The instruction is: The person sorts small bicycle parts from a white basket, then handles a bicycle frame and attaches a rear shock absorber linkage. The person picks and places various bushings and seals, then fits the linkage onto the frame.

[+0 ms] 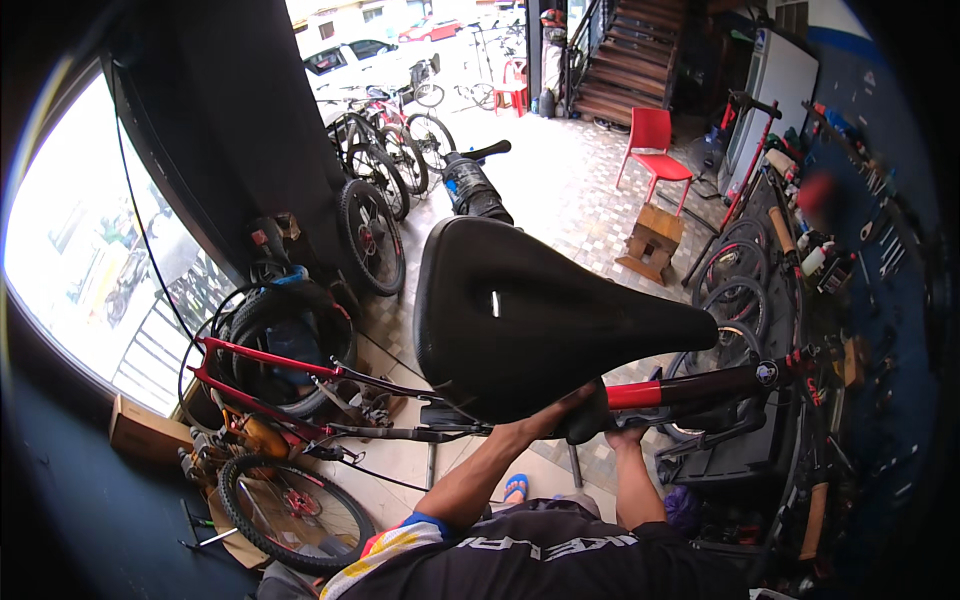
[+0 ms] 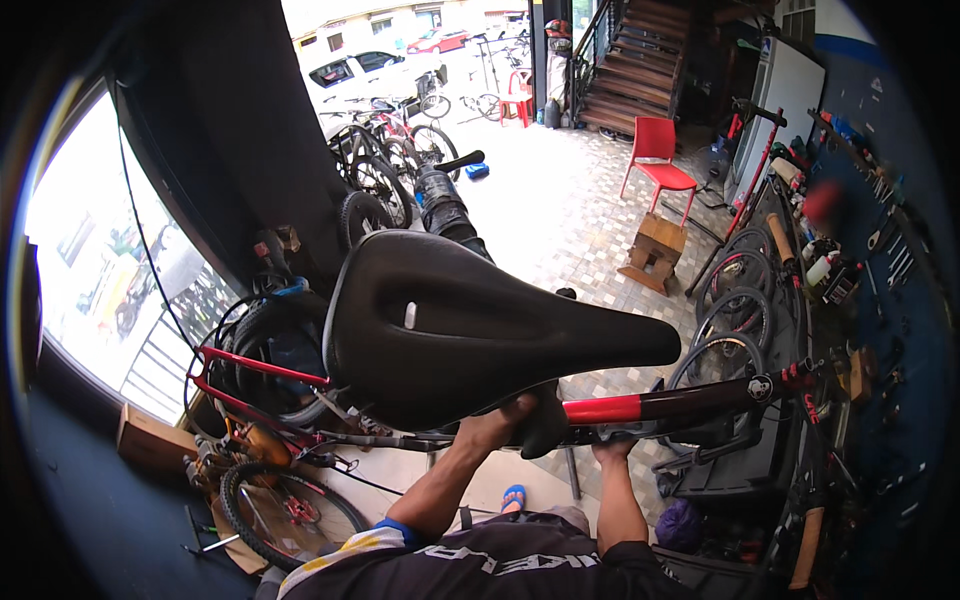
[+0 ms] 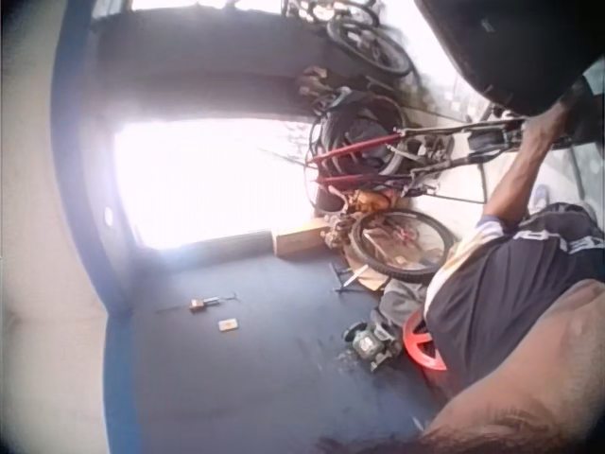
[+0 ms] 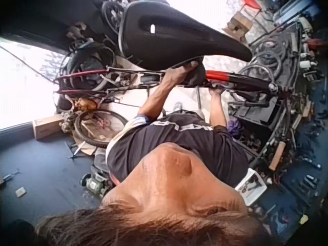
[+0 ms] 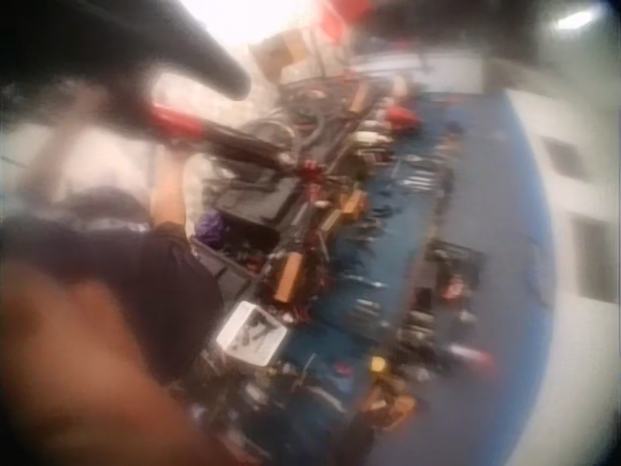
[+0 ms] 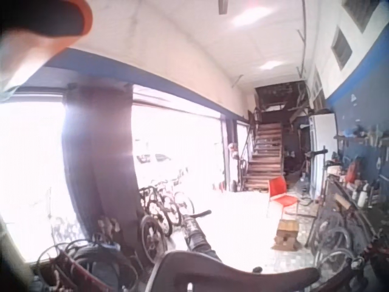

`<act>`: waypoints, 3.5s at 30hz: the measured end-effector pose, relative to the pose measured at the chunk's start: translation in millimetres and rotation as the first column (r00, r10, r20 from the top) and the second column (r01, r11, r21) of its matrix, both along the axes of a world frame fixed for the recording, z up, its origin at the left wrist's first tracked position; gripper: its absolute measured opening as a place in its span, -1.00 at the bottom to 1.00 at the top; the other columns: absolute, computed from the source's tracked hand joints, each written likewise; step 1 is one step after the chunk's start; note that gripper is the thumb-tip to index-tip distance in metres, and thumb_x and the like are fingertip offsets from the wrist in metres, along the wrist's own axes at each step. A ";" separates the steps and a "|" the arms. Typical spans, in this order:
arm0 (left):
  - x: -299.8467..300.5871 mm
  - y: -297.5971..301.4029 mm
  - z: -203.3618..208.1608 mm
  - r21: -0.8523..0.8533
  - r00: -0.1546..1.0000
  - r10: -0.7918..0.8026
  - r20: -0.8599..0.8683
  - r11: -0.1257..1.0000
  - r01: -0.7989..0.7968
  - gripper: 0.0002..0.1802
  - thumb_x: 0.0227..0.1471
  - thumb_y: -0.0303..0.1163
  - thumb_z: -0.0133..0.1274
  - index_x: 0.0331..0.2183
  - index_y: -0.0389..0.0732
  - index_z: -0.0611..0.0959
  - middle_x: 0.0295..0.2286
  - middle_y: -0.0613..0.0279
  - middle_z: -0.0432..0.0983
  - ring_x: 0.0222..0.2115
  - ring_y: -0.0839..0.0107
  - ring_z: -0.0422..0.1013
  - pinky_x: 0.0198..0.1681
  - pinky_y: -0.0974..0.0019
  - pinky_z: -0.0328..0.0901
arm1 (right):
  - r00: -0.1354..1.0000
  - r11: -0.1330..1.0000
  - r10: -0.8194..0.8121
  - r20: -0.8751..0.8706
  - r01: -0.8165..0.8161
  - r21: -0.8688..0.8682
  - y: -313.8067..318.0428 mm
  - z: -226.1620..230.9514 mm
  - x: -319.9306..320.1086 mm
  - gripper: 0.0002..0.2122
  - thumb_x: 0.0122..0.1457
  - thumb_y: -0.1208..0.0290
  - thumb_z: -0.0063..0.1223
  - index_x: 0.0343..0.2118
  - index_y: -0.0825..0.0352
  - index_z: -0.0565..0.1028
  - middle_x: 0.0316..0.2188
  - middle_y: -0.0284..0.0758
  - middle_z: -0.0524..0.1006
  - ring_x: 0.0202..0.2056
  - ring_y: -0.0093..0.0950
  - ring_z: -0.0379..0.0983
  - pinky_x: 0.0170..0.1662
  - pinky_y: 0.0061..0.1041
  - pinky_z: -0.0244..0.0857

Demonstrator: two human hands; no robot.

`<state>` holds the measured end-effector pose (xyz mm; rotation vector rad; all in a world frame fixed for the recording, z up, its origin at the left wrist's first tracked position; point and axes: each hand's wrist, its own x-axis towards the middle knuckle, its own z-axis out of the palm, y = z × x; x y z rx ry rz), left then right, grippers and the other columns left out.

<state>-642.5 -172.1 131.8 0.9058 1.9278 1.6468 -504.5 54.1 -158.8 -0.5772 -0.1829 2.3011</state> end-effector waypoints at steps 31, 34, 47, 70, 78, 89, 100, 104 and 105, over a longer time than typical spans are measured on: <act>117.8 -6.2 -9.1 0.215 0.959 0.218 -0.180 0.960 -0.178 0.02 0.00 0.06 0.30 0.28 -0.31 0.22 0.06 -0.24 0.46 0.08 -0.03 0.43 0.15 0.13 0.30 | 0.766 0.976 -0.010 0.643 -0.132 0.171 22.7 32.2 126.5 -0.08 0.14 -0.49 -0.21 0.41 0.09 0.05 0.32 -0.26 0.17 0.29 -0.19 0.16 0.25 -0.04 0.07; 109.7 -45.1 -32.2 0.038 0.889 0.245 -0.388 0.967 -0.250 -0.10 -0.01 0.08 0.30 0.17 -0.33 0.44 0.08 -0.24 0.44 0.11 -0.07 0.39 0.20 0.07 0.27 | 0.707 0.889 -0.002 0.708 -0.323 0.325 6.9 37.2 130.2 -0.09 0.16 -0.44 -0.12 0.42 0.10 0.02 0.37 -0.23 0.11 0.28 -0.16 0.21 0.23 -0.08 0.12; 52.8 -291.8 -144.3 -0.691 0.750 -0.146 -0.645 0.530 -0.491 -0.11 0.02 0.07 0.23 0.25 -0.16 0.33 0.30 -0.22 0.09 0.36 -0.13 -0.08 0.39 -0.20 -0.19 | 0.687 0.401 -0.051 0.725 -0.651 0.644 -186.1 91.4 151.7 -0.34 0.30 0.06 0.10 0.37 0.24 0.19 0.06 -0.29 0.53 -0.09 -0.46 0.54 -0.17 -0.52 0.34; -40.8 -478.8 -162.8 -0.701 0.649 -0.290 -0.703 0.129 -0.702 -0.35 0.15 -0.20 -0.01 0.25 -0.15 0.39 0.34 0.00 0.06 0.42 0.01 -0.27 0.38 -0.32 -0.52 | 0.442 -0.105 -0.034 0.896 -0.893 0.437 -320.8 140.2 247.9 -0.31 0.23 0.24 0.23 0.34 0.41 0.20 0.06 -0.01 0.53 -0.06 -0.33 0.56 -0.04 -0.42 0.45; -38.7 -487.3 -175.5 -0.594 0.539 -0.263 -0.800 0.224 -0.773 -0.60 0.21 -0.28 -0.10 0.06 -0.05 0.58 0.15 0.19 0.36 0.28 0.10 0.07 0.38 -0.26 -0.34 | 0.307 -0.041 -0.088 0.948 -0.952 0.305 -322.1 150.1 296.1 -0.33 0.23 0.24 0.23 0.34 0.35 0.23 0.08 -0.02 0.53 0.08 -0.28 0.49 0.12 -0.36 0.35; -20.6 -499.5 -188.0 -0.486 0.400 -0.309 -0.863 0.289 -0.825 -0.62 0.10 -0.17 0.09 -0.04 -0.04 0.62 -0.01 0.21 0.46 0.16 0.15 0.16 0.31 -0.21 -0.17 | 0.408 -0.048 -0.020 0.913 -0.913 0.406 -318.7 113.0 281.8 -0.30 0.22 0.14 0.22 0.34 0.33 0.23 0.08 0.00 0.52 0.03 -0.25 0.52 0.07 -0.37 0.40; 11.6 -504.7 -191.1 -0.516 0.447 -0.274 -0.852 0.290 -0.806 -0.48 0.05 -0.06 0.23 0.01 -0.07 0.57 0.06 0.17 0.41 0.23 0.10 0.12 0.34 -0.23 -0.24 | 0.395 -0.098 -0.073 0.916 -0.917 0.388 -334.8 104.9 270.4 -0.31 0.22 0.03 0.18 0.33 0.27 0.26 0.08 -0.04 0.53 0.02 -0.22 0.54 0.07 -0.35 0.41; 11.4 -509.2 -188.4 -0.520 0.449 -0.284 -0.847 0.270 -0.811 -0.50 0.07 -0.06 0.20 0.01 -0.04 0.56 0.07 0.19 0.41 0.23 0.10 0.13 0.34 -0.25 -0.23 | 0.391 -0.103 -0.049 0.919 -0.917 0.385 -342.4 102.2 269.7 -0.31 0.22 0.02 0.17 0.33 0.27 0.26 0.08 -0.04 0.53 0.04 -0.19 0.53 0.09 -0.35 0.40; 11.6 -506.7 -186.3 -0.530 0.459 -0.286 -0.841 0.269 -0.804 -0.49 0.07 -0.06 0.19 0.02 -0.04 0.56 0.07 0.20 0.40 0.23 0.11 0.12 0.34 -0.26 -0.23 | 0.388 -0.098 -0.046 0.920 -0.919 0.382 -343.1 101.4 271.4 -0.31 0.22 0.02 0.16 0.33 0.27 0.26 0.09 -0.04 0.53 0.05 -0.18 0.53 0.10 -0.34 0.39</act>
